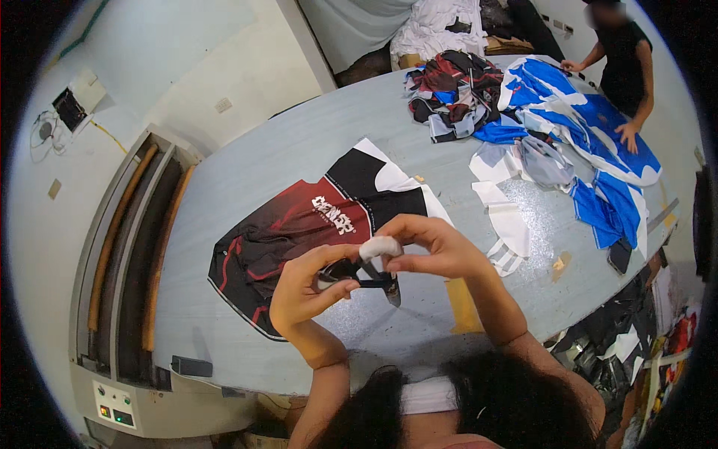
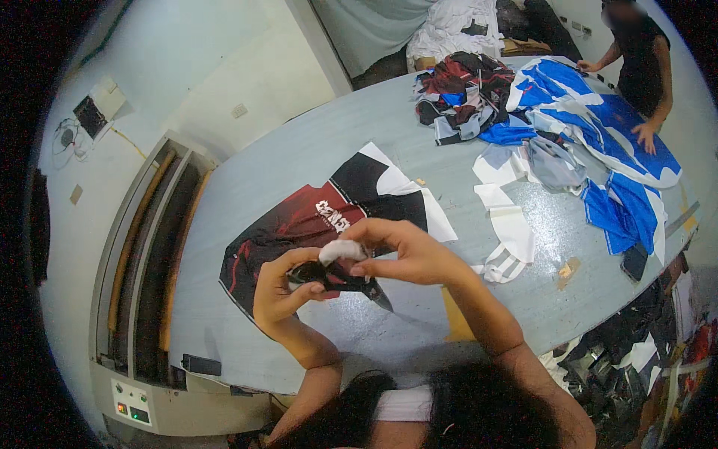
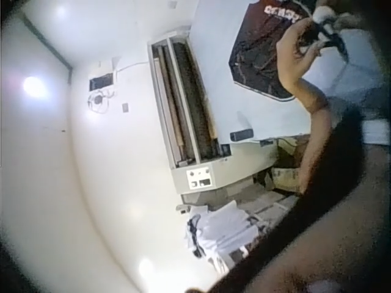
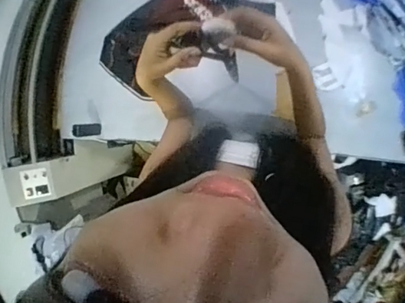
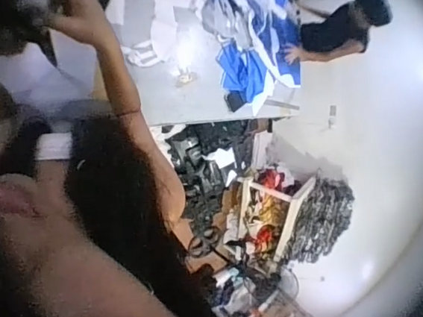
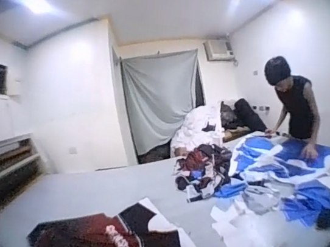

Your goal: Cutting printed jersey fabric panels along pattern lines using large shears.

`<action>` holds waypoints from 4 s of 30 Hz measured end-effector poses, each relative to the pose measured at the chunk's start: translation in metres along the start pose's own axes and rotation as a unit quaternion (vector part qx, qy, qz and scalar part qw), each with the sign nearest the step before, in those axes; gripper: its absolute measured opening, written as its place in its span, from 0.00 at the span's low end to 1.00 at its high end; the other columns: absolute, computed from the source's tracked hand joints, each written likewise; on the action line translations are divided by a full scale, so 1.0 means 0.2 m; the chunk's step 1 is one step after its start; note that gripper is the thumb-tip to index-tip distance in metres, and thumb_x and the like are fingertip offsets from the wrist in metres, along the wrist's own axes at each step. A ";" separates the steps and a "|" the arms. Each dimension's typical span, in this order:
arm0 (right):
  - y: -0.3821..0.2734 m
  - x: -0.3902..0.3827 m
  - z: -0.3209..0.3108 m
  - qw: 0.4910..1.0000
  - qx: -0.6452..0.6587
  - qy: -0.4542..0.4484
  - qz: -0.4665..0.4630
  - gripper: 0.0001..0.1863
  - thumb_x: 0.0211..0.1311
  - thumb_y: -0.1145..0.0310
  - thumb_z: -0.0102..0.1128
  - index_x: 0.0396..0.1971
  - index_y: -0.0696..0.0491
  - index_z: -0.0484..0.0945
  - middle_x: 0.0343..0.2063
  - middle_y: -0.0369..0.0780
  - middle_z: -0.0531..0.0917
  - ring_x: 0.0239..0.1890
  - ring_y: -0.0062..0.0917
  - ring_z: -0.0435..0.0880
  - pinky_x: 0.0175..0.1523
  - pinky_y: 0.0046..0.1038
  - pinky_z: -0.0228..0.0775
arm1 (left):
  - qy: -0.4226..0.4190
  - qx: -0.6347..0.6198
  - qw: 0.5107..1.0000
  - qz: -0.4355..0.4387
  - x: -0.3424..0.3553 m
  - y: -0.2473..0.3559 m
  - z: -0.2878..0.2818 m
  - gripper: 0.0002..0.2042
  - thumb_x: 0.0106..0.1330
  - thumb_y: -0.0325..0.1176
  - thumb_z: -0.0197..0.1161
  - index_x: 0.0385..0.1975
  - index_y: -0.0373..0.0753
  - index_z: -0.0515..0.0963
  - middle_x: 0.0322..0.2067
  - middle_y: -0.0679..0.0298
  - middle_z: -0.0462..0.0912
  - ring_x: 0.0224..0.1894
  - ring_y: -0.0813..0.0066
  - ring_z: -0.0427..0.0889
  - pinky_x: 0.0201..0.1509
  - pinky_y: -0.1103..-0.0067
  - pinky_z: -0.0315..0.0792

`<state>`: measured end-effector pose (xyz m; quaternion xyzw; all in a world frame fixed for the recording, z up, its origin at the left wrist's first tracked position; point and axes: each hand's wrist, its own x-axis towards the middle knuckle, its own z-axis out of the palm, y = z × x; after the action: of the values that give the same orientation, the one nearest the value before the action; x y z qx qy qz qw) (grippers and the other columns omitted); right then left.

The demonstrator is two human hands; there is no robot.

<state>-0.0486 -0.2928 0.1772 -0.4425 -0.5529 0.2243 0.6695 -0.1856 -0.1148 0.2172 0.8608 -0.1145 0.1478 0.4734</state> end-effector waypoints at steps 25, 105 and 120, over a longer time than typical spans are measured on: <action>0.06 0.04 0.36 0.967 0.247 -0.023 0.061 0.12 0.56 0.73 0.55 0.40 0.58 0.69 0.34 0.39 0.80 0.37 0.16 0.76 0.39 0.17 0.64 | 0.071 0.161 0.969 -0.172 -0.42 0.12 -0.23 0.19 0.49 0.24 0.64 0.44 0.36 0.73 0.26 0.60 0.78 0.26 0.77 0.78 0.30 0.83 0.69; -0.05 -1.16 -0.15 0.850 0.262 0.141 0.435 0.30 0.59 0.52 0.45 0.50 0.64 0.60 0.47 0.50 0.69 0.44 0.41 0.73 0.49 0.40 0.64 | -0.387 0.044 0.917 0.088 0.21 -0.35 0.39 0.21 0.62 0.41 0.52 0.53 0.37 0.65 0.48 0.55 0.72 0.47 0.66 0.74 0.52 0.74 0.65; 0.16 -1.37 -0.03 0.780 0.190 0.013 0.596 0.22 0.49 0.69 0.62 0.47 0.54 0.70 0.36 0.30 0.75 0.36 0.13 0.72 0.39 0.16 0.65 | -0.179 0.361 0.913 0.068 0.12 -0.99 0.77 0.25 0.64 0.47 0.43 0.59 0.45 0.57 0.62 0.54 0.51 0.64 0.52 0.49 0.63 0.58 0.43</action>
<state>-0.1156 -0.4948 0.0029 -0.5506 -0.1160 0.6735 0.4793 -0.0745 -0.1424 -0.0073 0.9753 -0.1942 0.0538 0.0906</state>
